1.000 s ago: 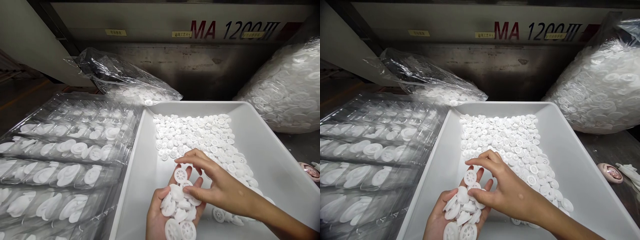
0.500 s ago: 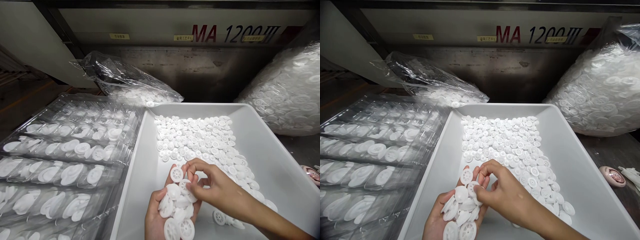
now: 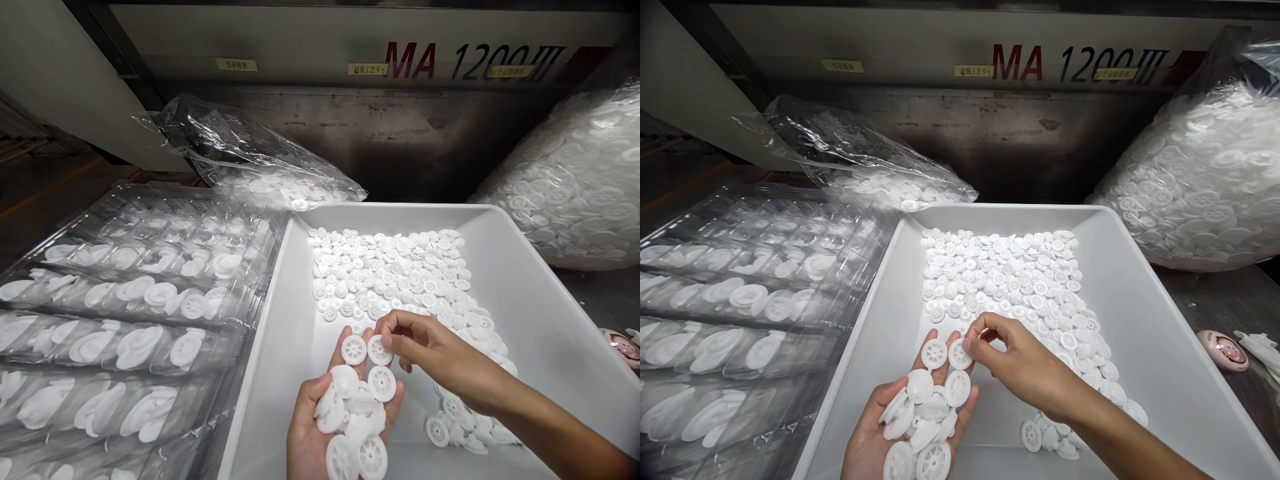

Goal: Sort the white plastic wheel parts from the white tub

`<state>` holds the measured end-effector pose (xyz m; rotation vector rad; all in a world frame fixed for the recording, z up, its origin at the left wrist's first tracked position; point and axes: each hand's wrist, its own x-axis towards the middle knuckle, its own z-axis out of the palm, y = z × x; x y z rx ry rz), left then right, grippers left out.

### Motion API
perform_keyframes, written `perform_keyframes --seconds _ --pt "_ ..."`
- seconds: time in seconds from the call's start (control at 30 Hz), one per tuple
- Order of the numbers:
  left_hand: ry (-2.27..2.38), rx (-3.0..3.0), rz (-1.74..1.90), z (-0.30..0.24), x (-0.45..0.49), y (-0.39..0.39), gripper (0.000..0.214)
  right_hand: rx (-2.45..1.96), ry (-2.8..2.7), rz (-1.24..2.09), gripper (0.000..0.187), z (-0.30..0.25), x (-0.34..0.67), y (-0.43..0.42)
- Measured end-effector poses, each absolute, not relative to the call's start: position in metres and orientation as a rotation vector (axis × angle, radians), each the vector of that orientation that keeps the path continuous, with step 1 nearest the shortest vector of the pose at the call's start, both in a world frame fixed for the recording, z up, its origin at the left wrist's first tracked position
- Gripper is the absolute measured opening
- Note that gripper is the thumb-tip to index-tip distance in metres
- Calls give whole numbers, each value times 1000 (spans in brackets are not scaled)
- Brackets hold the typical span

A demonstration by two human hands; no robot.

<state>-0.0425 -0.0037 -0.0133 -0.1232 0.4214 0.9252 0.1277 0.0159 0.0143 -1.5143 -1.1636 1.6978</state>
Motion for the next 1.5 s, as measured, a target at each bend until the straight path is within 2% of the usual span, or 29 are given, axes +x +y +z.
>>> perform_keyframes --seconds 0.17,0.47,0.67,1.03,1.17,1.37,1.5 --pt "502 -154 929 -9 -42 -2 37 -1516 -1152 1734 25 14 128 16" --pt "613 -107 977 -2 -37 1 38 -1534 -1193 1744 16 15 138 14" --pt "594 -120 978 1 -34 3 34 -1304 -1227 1912 26 13 134 8" --pt "780 -130 933 -6 -40 1 30 -1213 -1163 2023 23 8 130 8" --pt "734 -129 940 -11 -43 -2 34 -1187 -1165 2026 26 8 129 8" --pt "507 -175 853 -8 -44 4 45 -1138 -1168 2047 42 8 130 8" --pt "409 -161 832 1 -39 16 52 -1097 -1164 2060 43 8 130 10"
